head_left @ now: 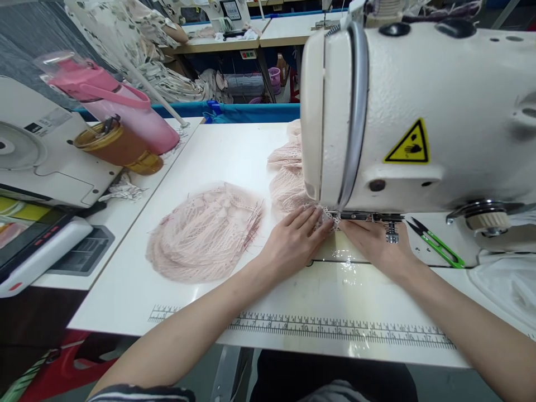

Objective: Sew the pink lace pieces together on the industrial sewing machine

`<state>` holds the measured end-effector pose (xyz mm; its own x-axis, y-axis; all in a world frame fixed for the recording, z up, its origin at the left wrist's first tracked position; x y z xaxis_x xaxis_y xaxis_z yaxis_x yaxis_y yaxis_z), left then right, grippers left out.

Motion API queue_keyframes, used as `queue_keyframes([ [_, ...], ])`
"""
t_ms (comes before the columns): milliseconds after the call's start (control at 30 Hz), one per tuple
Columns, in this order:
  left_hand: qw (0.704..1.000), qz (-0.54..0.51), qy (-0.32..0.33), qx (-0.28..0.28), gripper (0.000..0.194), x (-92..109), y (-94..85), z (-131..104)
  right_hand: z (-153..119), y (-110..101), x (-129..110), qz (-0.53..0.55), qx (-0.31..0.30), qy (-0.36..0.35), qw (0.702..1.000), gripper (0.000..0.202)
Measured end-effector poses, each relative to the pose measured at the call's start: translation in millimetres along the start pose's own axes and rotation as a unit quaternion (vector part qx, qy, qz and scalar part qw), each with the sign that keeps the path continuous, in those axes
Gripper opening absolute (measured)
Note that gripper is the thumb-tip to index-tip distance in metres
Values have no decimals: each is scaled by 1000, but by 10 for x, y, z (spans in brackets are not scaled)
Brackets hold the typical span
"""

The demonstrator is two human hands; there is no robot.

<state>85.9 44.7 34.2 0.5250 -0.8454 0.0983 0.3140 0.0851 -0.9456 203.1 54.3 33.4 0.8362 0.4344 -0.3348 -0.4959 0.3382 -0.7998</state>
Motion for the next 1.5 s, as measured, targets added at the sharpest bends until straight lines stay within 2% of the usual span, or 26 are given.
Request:
queue_keyframes([
  [233,1000,18,-3,14,35,17,-13,-6,36,-13,-18,-54,-21,-4,998,28],
  [367,998,21,45,41,30,131,-82,-23,29,2,-39,-77,-26,-15,997,27],
  [467,997,18,58,52,28,144,-110,-27,-19,-14,-116,-118,-10,-54,991,25],
  [567,999,-4,17,51,27,42,-117,-5,-96,-28,-281,-197,13,-125,972,23],
  [667,999,-25,-8,36,30,-15,-91,11,-145,-43,-399,-271,34,-164,948,23],
  [833,999,-22,14,20,30,27,-66,1,-135,-43,-405,-277,27,-157,947,20],
  [1000,999,-10,29,28,29,54,-92,3,-126,-62,-399,-287,37,-147,946,16],
  [1267,999,-19,17,33,28,34,-99,18,-128,-31,-365,-275,19,-133,952,16],
  [1367,999,-18,9,32,28,20,-97,18,-126,-32,-360,-268,31,-132,954,15],
  [1500,999,-16,-9,29,30,-13,-90,17,-131,-53,-398,-299,64,-142,941,17],
])
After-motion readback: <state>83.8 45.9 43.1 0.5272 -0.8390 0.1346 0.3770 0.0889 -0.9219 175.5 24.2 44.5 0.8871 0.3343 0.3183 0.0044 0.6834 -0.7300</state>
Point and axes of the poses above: each hand's wrist, its own z-axis towards the middle knuckle, its own y-axis out of the palm, x = y × z, the point moved 10 cm from there along z, towards the middle knuckle, and after that the axes turned 15 degrees about -z, right-handed, at the moved point
